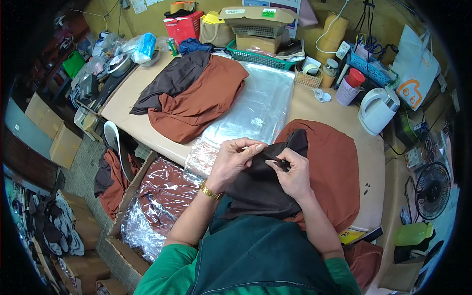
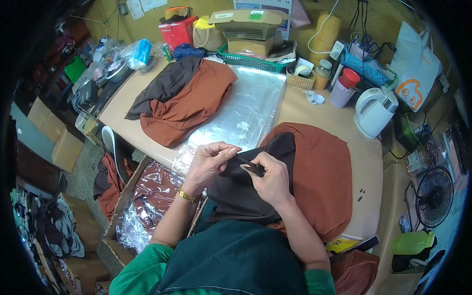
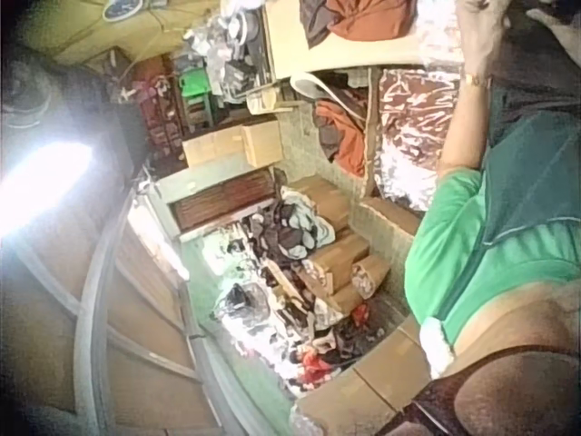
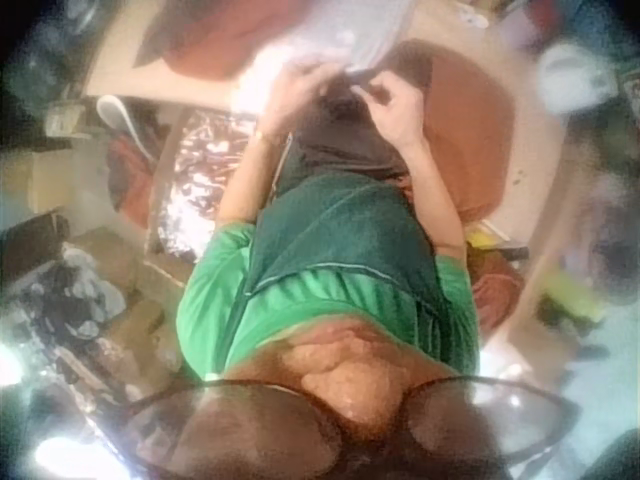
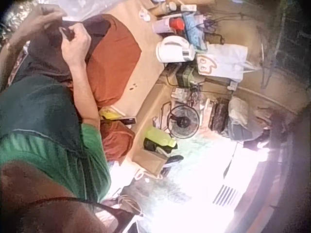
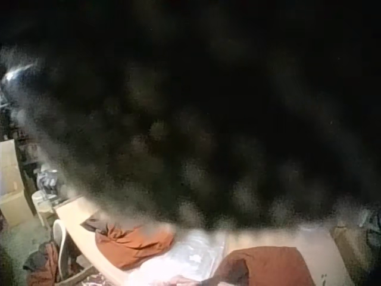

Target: The person picks up a brown and black bag from a box, turns it over by hand, checks the seams and zipper, wipes the surface with a white cloth, and places it inside a clear plastic bag.

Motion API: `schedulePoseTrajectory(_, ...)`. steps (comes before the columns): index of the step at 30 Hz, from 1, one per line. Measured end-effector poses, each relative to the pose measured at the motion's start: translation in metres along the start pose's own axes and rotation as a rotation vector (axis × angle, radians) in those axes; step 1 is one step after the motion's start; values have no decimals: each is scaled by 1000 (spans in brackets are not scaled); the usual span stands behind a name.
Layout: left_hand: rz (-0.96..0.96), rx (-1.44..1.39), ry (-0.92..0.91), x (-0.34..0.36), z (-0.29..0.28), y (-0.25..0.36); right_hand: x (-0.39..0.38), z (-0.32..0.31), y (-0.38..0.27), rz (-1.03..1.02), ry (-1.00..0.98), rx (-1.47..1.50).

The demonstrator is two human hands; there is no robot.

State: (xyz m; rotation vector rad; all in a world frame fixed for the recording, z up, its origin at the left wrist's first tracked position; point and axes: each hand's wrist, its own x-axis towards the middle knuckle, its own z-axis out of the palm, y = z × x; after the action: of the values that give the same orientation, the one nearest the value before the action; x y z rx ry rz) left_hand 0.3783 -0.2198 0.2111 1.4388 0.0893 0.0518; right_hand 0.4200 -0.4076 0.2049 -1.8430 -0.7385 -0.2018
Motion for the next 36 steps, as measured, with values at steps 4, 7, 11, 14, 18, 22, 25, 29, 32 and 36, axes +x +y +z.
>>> schedulePoseTrajectory(4, -74, -414, 9, 0, 9, -22, -1, -8, -2, 19, 1, -59)
schedulePoseTrajectory(7, -122, -628, 1, -2, 16, -23, 1, -12, -27, -50, 246, -252)
schedulePoseTrajectory(11, -118, -709, 61, -7, 27, -19, -2, -22, -36, -291, 119, -587)
schedulePoseTrajectory(14, 5, -695, -7, -5, 28, -24, -2, -21, -44, -354, 138, -651)
schedulePoseTrajectory(18, 99, -548, -2, -5, 37, -23, 0, -21, -46, -421, 153, -686)
schedulePoseTrajectory(22, 159, -489, -18, -9, 43, -19, 1, -21, -45, -472, 166, -725)
schedulePoseTrajectory(25, 172, -463, -42, -12, 46, -18, -1, -23, -49, -461, 151, -722)
schedulePoseTrajectory(29, 114, -499, 3, -26, 50, -7, 15, -26, -44, -137, 129, -98)
schedulePoseTrajectory(32, 164, -284, -44, -24, 38, -7, 23, -37, 2, 105, -153, 171)
schedulePoseTrajectory(36, 581, -12, 502, 7, -23, 3, 29, -44, 29, 176, 83, 206)
